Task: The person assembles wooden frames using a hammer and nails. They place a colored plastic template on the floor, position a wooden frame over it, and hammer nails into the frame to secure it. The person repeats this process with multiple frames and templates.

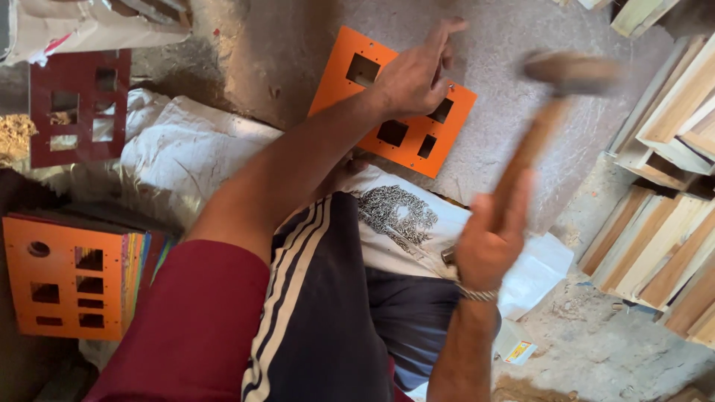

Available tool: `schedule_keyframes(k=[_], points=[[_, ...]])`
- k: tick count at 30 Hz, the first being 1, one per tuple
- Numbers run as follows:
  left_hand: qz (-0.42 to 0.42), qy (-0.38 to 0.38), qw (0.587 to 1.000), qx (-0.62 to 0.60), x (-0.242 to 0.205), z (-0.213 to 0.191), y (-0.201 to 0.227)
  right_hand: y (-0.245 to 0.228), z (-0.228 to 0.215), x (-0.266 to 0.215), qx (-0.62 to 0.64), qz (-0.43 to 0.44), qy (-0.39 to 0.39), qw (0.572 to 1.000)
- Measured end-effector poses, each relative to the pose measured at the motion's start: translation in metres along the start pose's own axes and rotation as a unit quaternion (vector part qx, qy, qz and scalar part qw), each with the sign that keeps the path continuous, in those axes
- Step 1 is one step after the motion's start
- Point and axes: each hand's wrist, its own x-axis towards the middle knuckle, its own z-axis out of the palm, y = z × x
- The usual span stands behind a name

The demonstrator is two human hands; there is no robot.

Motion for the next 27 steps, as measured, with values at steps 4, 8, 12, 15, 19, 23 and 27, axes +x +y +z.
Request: schedule_keyframes(k=[4,8,12,15,19,23,27], points=[[-0.012,0.009,1.0,0.022,-0.001,0.005,-0.003,-0.009,-0.028,0.009,0.055,-0.058,0.166,0.983],[-0.008,0.009,1.0,0.009,0.004,0.008,-0.006,0.0,0.022,0.007,0.135,-0.132,0.266,0.945],[0.019,0.027,0.999,0.0,-0.005,0.01,-0.01,0.022,0.059,-0.003,-0.012,0.215,-0.133,0.968],[0.04,0.021,0.999,0.006,0.005,0.01,-0.011,0.031,0.05,-0.006,-0.06,-0.047,-0.04,0.996],[0.019,0.031,0.999,-0.011,-0.004,0.01,-0.006,0.026,0.049,-0.022,0.002,0.051,0.041,0.998],[-0.009,-0.004,1.0,-0.016,0.007,-0.005,0.003,0.026,0.066,-0.006,-0.027,0.064,-0.054,0.996],[-0.022,-0.008,1.0,-0.014,0.002,0.001,0.005,0.034,0.038,-0.029,-0.226,-0.151,0.027,0.962]])
